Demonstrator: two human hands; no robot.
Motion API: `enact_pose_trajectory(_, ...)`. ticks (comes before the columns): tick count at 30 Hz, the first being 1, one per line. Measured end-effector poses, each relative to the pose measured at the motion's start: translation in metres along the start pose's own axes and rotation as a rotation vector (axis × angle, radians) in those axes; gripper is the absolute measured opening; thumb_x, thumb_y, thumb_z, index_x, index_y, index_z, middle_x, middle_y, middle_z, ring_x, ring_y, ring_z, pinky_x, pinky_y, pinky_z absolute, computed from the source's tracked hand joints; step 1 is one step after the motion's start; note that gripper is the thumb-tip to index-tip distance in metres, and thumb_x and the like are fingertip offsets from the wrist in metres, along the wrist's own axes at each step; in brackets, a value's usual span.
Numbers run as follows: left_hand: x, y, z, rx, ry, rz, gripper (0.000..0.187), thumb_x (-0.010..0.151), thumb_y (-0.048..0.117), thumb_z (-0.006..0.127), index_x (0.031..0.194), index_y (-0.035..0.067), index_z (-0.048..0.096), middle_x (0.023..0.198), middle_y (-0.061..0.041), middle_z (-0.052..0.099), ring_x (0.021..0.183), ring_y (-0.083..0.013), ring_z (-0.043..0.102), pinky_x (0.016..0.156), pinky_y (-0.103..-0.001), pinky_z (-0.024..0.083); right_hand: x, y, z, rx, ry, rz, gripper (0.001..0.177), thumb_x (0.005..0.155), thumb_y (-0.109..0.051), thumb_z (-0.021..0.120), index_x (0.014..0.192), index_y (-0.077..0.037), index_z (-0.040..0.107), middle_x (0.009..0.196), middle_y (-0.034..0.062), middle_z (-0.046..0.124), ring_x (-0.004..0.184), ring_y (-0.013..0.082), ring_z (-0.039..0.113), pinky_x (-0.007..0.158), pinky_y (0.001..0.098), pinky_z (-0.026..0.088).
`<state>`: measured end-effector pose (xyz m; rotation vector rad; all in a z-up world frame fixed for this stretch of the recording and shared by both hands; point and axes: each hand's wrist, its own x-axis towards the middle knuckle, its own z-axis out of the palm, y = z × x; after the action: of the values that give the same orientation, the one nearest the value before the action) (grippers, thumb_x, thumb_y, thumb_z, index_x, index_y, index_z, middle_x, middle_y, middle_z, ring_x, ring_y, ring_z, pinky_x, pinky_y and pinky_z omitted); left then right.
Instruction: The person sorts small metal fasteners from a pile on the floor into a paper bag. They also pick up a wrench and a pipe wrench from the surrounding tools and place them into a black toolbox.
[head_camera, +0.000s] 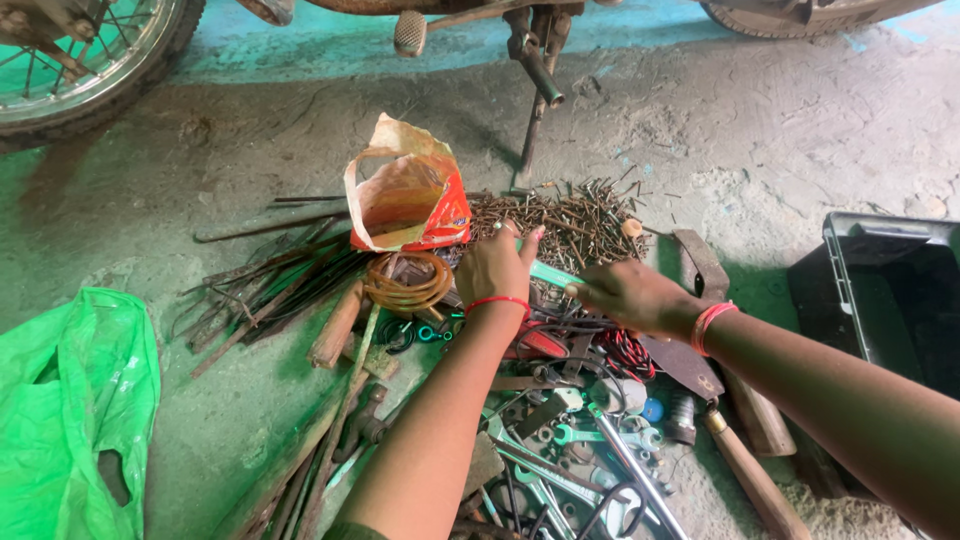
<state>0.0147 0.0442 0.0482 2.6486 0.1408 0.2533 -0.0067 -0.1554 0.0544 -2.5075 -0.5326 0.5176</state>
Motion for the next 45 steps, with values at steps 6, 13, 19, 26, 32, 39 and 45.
enact_pose_trajectory(6,0.005,-0.016,0.007,-0.089,-0.024,-0.220,0.046,0.095,0.059,0.055,0.095,0.018,0.075,0.087,-0.019,0.073,0.088,-0.0433,0.070,0.072,-0.056,0.054,-0.006,-0.001,-0.006,-0.138,-0.016,-0.084,0.047,0.090,-0.055,0.059,0.109,-0.012,0.063,0.064,0.0123,0.064,0.061,0.0286,0.066,0.065,0.0491,0.053)
enact_pose_trajectory(13,0.008,-0.039,0.009,-0.618,0.008,-0.379,0.030,0.089,0.036,0.073,0.099,0.008,0.066,0.076,-0.012,0.074,0.054,-0.0253,0.073,0.050,-0.038,0.055,-0.014,0.013,-0.001,-0.154,0.021,0.029,0.032,0.095,-0.046,0.055,0.103,-0.015,0.061,0.064,0.0089,0.063,0.057,0.0248,0.065,0.060,0.0451,0.052)
enact_pose_trajectory(19,0.028,-0.031,0.028,-1.256,0.132,-0.678,0.042,0.079,0.017,0.087,0.106,0.007,0.056,0.077,-0.009,0.069,0.048,-0.0168,0.061,0.041,-0.031,0.049,-0.011,0.022,0.005,-0.022,0.067,0.165,0.038,0.099,-0.048,0.053,0.097,-0.011,0.062,0.068,0.0062,0.060,0.060,0.0197,0.059,0.061,0.0440,0.050)
enact_pose_trajectory(26,0.015,-0.014,0.050,-1.407,-0.421,-0.483,0.027,0.086,0.021,0.082,0.102,0.002,0.070,0.084,-0.003,0.072,0.056,-0.0069,0.067,0.048,-0.019,0.052,0.004,0.041,0.020,0.582,0.047,0.292,0.036,0.103,-0.042,0.055,0.091,-0.007,0.059,0.068,-0.0003,0.047,0.059,0.0133,0.043,0.053,0.0366,0.037)
enact_pose_trajectory(32,0.014,0.003,0.051,-1.499,-0.290,-0.469,0.023,0.087,0.019,0.082,0.097,0.004,0.069,0.086,-0.007,0.078,0.054,-0.0033,0.063,0.047,-0.017,0.049,0.003,0.031,0.015,0.947,-0.161,0.192,0.031,0.104,-0.031,0.051,0.102,-0.003,0.063,0.085,0.0070,0.065,0.074,0.0191,0.063,0.064,0.0355,0.053)
enact_pose_trajectory(39,0.026,-0.004,0.046,-1.504,-0.124,-0.492,0.019,0.087,0.017,0.080,0.090,0.002,0.069,0.083,-0.013,0.079,0.051,-0.0064,0.062,0.046,-0.019,0.050,-0.006,-0.001,-0.001,0.863,-0.184,0.237,0.041,0.101,-0.037,0.047,0.109,-0.002,0.066,0.092,0.0164,0.079,0.081,0.0232,0.080,0.072,0.0358,0.067)
enact_pose_trajectory(45,0.040,-0.011,0.036,-1.507,0.063,-0.589,0.025,0.090,0.017,0.081,0.085,0.000,0.063,0.074,-0.011,0.070,0.053,-0.0115,0.065,0.049,-0.023,0.057,-0.008,0.012,0.000,0.848,-0.120,0.207,0.052,0.098,-0.051,0.049,0.091,-0.002,0.066,0.068,0.0141,0.073,0.052,0.0205,0.071,0.051,0.0332,0.062)
